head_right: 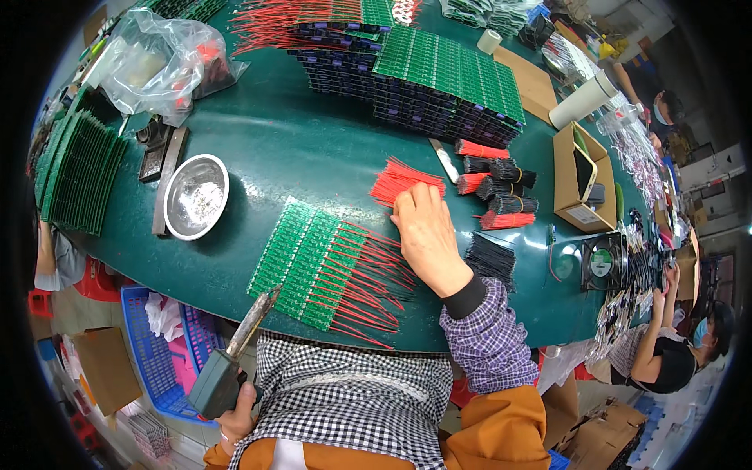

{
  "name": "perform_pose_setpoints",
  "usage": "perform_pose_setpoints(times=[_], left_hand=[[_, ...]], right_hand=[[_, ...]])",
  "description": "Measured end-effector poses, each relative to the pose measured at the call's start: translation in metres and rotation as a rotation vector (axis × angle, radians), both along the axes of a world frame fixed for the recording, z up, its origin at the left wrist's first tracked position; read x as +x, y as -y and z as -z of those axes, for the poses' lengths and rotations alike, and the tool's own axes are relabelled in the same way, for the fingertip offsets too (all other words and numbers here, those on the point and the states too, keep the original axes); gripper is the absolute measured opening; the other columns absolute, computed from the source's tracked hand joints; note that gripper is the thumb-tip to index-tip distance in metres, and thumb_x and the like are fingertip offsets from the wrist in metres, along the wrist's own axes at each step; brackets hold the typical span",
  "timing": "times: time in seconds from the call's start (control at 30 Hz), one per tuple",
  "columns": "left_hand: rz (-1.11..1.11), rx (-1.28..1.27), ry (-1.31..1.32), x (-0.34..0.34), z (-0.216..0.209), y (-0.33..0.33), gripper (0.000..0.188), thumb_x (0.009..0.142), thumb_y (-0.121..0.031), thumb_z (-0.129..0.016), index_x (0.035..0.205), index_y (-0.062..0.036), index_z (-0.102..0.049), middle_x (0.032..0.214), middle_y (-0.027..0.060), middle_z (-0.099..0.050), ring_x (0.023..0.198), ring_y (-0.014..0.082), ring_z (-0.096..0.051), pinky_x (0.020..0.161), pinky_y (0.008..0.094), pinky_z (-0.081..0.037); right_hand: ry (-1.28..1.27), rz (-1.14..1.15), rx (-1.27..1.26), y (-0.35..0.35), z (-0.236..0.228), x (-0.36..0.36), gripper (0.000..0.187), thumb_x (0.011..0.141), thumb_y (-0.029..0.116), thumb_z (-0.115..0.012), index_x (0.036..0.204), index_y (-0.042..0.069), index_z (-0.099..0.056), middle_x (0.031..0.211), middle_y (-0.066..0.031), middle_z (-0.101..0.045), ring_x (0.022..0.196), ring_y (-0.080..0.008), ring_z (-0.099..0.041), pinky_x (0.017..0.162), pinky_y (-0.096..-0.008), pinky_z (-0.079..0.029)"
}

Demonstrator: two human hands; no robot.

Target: The person solders red wires onto small green circuit boards using a soldering gun.

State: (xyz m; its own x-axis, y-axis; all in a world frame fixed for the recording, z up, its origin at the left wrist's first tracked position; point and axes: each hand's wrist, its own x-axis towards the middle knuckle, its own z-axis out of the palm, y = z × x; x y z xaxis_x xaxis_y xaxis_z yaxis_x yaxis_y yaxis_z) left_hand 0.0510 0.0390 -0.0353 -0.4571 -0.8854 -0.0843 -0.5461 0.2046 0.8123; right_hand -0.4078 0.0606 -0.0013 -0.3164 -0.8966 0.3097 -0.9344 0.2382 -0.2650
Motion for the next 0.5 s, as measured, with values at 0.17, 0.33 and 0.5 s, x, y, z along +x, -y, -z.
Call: perform_pose_setpoints(times=[0.17,0.33,0.5], left_hand=[[-0.015,-0.025,-0.044,-0.001,0.002,0.006,0.028,0.088,-0.018,-0.082,0.107,0.0023,-0.075,0.1,0.0166,-0.074,0.083,0.0358,-0.067,0.078,0.0455,-0.054],[-0.041,-0.031,-0.149,-0.011,-0.004,0.005,0.024,0.084,-0.014,-0.081,0.102,0.0019,-0.074,0.091,0.0166,-0.071,0.077,0.0351,-0.066,0.071,0.0459,-0.053],[-0.007,-0.07,-0.169,-0.014,-0.006,0.008,0.023,0.083,-0.01,-0.08,0.101,0.0025,-0.074,0.09,0.0163,-0.072,0.075,0.0348,-0.067,0.069,0.0438,-0.053]], right_hand=[[-0.143,0.023,0.004,0.0,-0.005,-0.003,0.02,0.089,0.004,-0.074,0.101,0.007,-0.059,0.1,-0.0119,-0.056,0.096,-0.0325,-0.056,0.08,-0.0445,-0.045],[-0.025,-0.04,0.035,-0.003,-0.001,-0.002,0.02,0.089,0.005,-0.074,0.101,0.006,-0.059,0.101,-0.0121,-0.056,0.096,-0.033,-0.055,0.08,-0.0448,-0.045],[-0.027,-0.035,0.049,-0.001,0.003,0.0,0.021,0.089,0.004,-0.075,0.102,0.006,-0.058,0.102,-0.0127,-0.055,0.097,-0.0342,-0.055,0.08,-0.0453,-0.044]])
